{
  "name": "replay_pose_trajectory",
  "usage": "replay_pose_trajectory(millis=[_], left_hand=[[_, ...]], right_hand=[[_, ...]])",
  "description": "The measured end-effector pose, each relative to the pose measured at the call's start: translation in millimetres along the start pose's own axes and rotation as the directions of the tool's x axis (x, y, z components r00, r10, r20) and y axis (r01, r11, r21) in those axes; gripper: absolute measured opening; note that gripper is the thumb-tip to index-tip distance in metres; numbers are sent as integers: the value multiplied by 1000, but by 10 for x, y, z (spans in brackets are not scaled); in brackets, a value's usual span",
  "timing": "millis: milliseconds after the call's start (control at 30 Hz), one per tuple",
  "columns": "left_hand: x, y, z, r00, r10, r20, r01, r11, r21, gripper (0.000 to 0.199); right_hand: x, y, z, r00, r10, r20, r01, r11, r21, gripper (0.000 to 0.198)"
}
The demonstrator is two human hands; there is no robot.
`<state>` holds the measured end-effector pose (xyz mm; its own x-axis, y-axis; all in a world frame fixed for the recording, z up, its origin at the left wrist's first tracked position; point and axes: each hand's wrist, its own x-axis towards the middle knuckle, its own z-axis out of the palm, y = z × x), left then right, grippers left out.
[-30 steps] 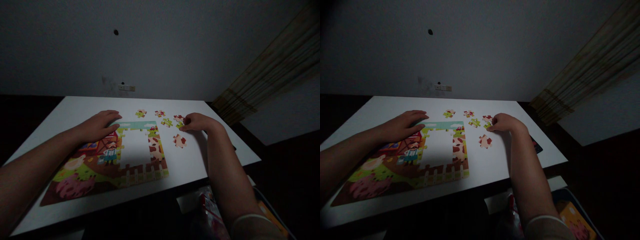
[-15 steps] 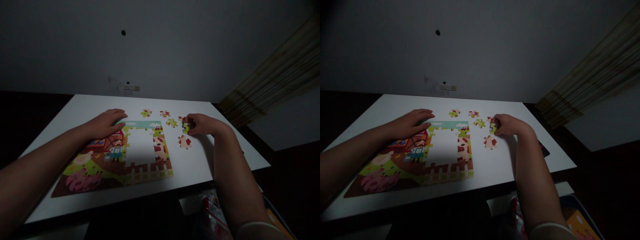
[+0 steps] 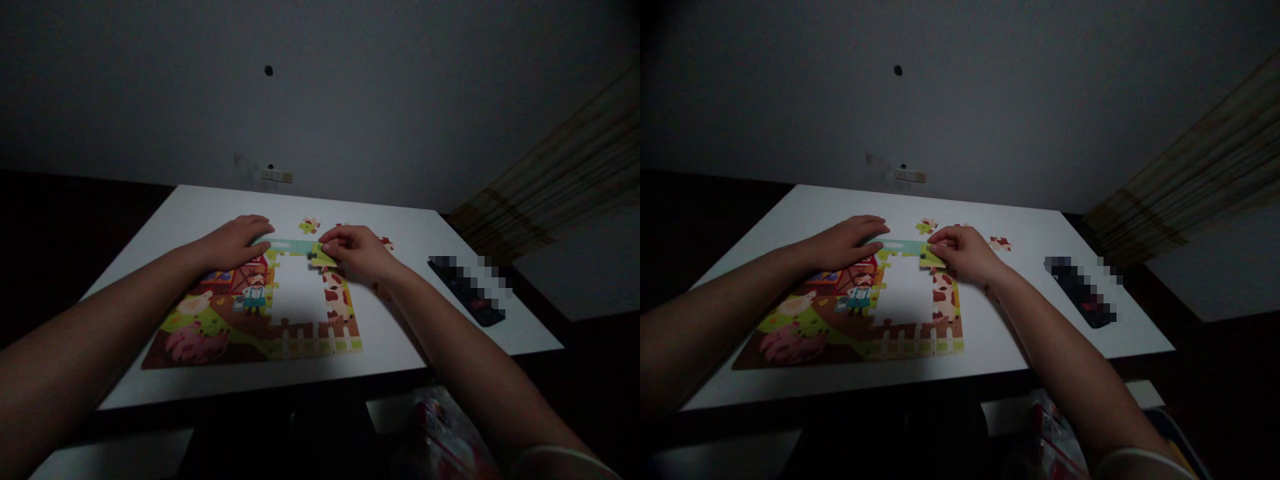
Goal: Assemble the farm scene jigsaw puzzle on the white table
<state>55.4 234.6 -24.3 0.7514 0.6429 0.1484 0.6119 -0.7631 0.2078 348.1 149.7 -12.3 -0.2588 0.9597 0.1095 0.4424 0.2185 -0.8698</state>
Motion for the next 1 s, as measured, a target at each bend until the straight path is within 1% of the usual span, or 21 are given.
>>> replay_pose_trajectory(millis=[67,133,200,267,333,400,467,500,633,833,933,1000], left_hand=[[0,-15,14,1000,-12,2,12,1000,-8,51],[0,-36,30,1000,-4,2,4,1000,-11,50],[0,-58,45,1000,16,-2,-16,1000,-9,51],[1,-76,56,1000,28,-9,-28,1000,-7,50],[2,-84,61,999,32,-11,-32,999,-9,50],[3,-80,57,999,34,-11,-34,999,-15,49],[3,-63,43,1000,28,-8,-28,999,-21,49],[2,-52,34,1000,19,-6,-19,1000,-23,48],[-6,8,-13,1000,-10,9,10,1000,-29,51],[-18,113,-87,998,-50,45,52,997,-50,58],[-19,170,-129,992,-97,75,101,993,-58,59],[-16,198,-151,991,-107,81,112,992,-53,59]], right_hand=[[18,20,129,998,4,55,2,994,-109,18],[16,14,170,996,-38,76,56,964,-261,16],[7,-19,140,991,-109,74,130,910,-394,13],[-8,-63,68,984,-163,72,178,864,-472,14],[-35,-102,-17,978,-171,116,206,845,-493,19],[-72,-124,-88,969,-157,189,233,834,-501,30],[-104,-129,-127,959,-145,242,254,818,-516,41],[-113,-127,-132,957,-142,253,260,809,-527,44],[-106,-114,-99,949,-138,282,280,779,-560,40],[-89,-129,-61,954,-118,274,267,752,-603,39],[-90,-131,-47,955,-129,268,271,747,-607,36],[-87,-127,-34,956,-136,262,272,751,-602,34]])
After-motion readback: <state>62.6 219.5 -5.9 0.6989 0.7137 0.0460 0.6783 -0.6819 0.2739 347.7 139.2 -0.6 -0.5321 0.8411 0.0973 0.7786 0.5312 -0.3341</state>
